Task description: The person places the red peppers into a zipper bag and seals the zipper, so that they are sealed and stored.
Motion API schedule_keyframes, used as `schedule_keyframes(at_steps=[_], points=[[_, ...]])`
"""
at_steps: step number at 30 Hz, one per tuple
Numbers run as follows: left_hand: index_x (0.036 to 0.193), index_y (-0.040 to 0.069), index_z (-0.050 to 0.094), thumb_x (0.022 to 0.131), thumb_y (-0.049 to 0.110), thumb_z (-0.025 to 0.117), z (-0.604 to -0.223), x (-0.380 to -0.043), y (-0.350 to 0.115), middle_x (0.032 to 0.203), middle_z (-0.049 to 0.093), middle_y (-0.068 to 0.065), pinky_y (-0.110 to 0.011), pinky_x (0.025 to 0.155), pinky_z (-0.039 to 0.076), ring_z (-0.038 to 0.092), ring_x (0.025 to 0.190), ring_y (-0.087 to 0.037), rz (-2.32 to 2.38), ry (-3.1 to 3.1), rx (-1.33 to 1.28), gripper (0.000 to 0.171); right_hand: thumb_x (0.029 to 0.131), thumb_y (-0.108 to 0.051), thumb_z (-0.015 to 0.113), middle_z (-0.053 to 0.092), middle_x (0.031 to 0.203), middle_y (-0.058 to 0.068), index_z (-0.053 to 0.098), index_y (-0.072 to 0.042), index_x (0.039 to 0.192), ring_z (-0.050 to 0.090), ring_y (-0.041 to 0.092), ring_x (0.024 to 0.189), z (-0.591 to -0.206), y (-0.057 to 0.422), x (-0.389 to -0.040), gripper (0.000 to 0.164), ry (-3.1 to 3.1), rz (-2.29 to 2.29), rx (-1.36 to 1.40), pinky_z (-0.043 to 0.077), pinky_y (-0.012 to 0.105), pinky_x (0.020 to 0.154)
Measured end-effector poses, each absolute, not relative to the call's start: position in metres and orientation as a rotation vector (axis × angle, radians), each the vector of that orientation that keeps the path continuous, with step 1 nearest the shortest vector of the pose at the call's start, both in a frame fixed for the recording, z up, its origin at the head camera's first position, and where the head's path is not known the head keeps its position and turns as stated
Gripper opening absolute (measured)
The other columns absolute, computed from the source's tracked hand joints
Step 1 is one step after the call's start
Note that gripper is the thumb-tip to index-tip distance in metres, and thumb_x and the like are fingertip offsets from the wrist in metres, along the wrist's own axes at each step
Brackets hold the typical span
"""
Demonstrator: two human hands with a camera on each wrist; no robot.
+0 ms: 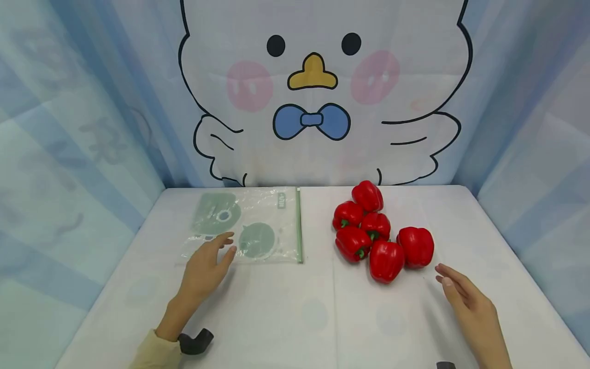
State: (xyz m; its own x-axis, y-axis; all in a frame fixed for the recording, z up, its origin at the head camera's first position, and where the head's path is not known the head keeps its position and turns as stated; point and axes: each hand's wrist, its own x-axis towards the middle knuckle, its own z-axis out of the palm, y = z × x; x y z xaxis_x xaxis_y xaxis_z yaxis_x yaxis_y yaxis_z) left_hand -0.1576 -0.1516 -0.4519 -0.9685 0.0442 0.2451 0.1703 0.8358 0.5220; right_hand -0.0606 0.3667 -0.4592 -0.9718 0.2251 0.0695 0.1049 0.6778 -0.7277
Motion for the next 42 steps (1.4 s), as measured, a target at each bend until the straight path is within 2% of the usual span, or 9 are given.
schedule_keyframes(at_steps=[7,12,17,19,23,30,34,37,42], points=[[0.128,0.013,0.07,0.099,0.026,0.066,-0.457,-0.167,-0.116,0.116,0.078,-0.004,-0.048,0.088,0.058,0.072,0.106,-0.026,-1.171,-2.722,-0.015,0.032,0.111,-0.039,0.048,0.065,0.14,-0.012,0.045,-0.007,0.156,0.05,-0.031,0.103,-0.457,0.339,-0.072,0.056,-2.682,1.313,-0.236,0.048,-0.001,0.077],[0.116,0.014,0.075,0.097,0.024,0.069,-0.459,-0.177,-0.092,0.108,0.079,-0.004,-0.043,0.084,0.057,0.072,0.095,-0.023,-1.38,-2.635,0.063,0.023,0.109,-0.041,0.051,0.065,0.132,-0.012,0.044,-0.001,0.155,0.054,-0.029,0.099,-0.455,0.32,-0.078,0.061,-2.632,1.418,-0.33,0.052,0.003,0.077],[0.112,0.013,0.075,0.095,0.02,0.07,-0.461,-0.188,-0.065,0.104,0.079,-0.003,-0.037,0.079,0.056,0.069,0.089,-0.021,-1.475,-2.58,0.073,0.019,0.108,-0.045,0.051,0.049,0.153,0.024,0.034,-0.001,0.16,0.054,-0.027,0.092,-0.456,0.308,-0.081,0.07,-2.639,1.56,-0.518,0.056,0.007,0.076],[0.112,0.011,0.074,0.095,0.017,0.07,-0.463,-0.193,-0.055,0.105,0.078,-0.004,-0.033,0.077,0.055,0.068,0.088,-0.02,-1.511,-2.556,0.053,0.018,0.108,-0.045,0.052,0.041,0.159,0.03,0.029,0.0,0.162,0.053,-0.027,0.09,-0.456,0.304,-0.082,0.074,-2.647,1.619,-0.547,0.056,0.008,0.076],[0.114,0.007,0.072,0.095,0.011,0.069,-0.467,-0.202,-0.039,0.107,0.077,-0.006,-0.029,0.072,0.055,0.068,0.086,-0.02,-1.569,-2.529,0.003,0.019,0.106,-0.046,0.055,0.036,0.164,0.029,0.02,-0.002,0.165,0.051,-0.027,0.088,-0.454,0.294,-0.088,0.081,-2.626,1.721,-0.607,0.057,0.008,0.077],[0.122,0.007,0.068,0.094,0.018,0.071,-0.467,-0.21,-0.013,0.111,0.075,-0.009,-0.032,0.071,0.053,0.069,0.088,-0.022,-1.389,-2.665,-0.002,0.03,0.105,-0.042,0.059,0.035,0.167,0.024,0.015,-0.006,0.167,0.052,-0.02,0.085,-0.455,0.276,-0.094,0.084,-2.492,1.793,-0.788,0.054,0.005,0.074],[0.127,0.004,0.065,0.096,0.025,0.071,-0.466,-0.21,-0.003,0.111,0.072,-0.012,-0.039,0.076,0.055,0.068,0.095,-0.028,-1.251,-2.771,0.025,0.037,0.105,-0.041,0.06,0.035,0.166,0.025,0.016,-0.004,0.166,0.059,0.003,0.11,-0.457,0.268,-0.095,0.084,-2.461,1.771,-0.843,0.053,0.004,0.072],[0.129,0.002,0.063,0.096,0.027,0.072,-0.466,-0.212,0.003,0.113,0.07,-0.014,-0.043,0.079,0.056,0.068,0.098,-0.031,-1.176,-2.809,0.043,0.043,0.104,-0.042,0.06,0.034,0.166,0.026,0.016,-0.002,0.166,0.052,0.029,0.133,-0.458,0.263,-0.097,0.086,-2.428,1.77,-0.86,0.053,0.003,0.07],[0.133,0.001,0.062,0.096,0.026,0.075,-0.468,-0.215,0.01,0.116,0.07,-0.016,-0.043,0.077,0.059,0.071,0.099,-0.033,-1.06,-2.85,0.015,0.046,0.103,-0.042,0.063,0.033,0.165,0.03,0.016,-0.002,0.166,0.047,0.042,0.144,-0.458,0.259,-0.1,0.089,-2.397,1.76,-0.857,0.051,0.002,0.066]])
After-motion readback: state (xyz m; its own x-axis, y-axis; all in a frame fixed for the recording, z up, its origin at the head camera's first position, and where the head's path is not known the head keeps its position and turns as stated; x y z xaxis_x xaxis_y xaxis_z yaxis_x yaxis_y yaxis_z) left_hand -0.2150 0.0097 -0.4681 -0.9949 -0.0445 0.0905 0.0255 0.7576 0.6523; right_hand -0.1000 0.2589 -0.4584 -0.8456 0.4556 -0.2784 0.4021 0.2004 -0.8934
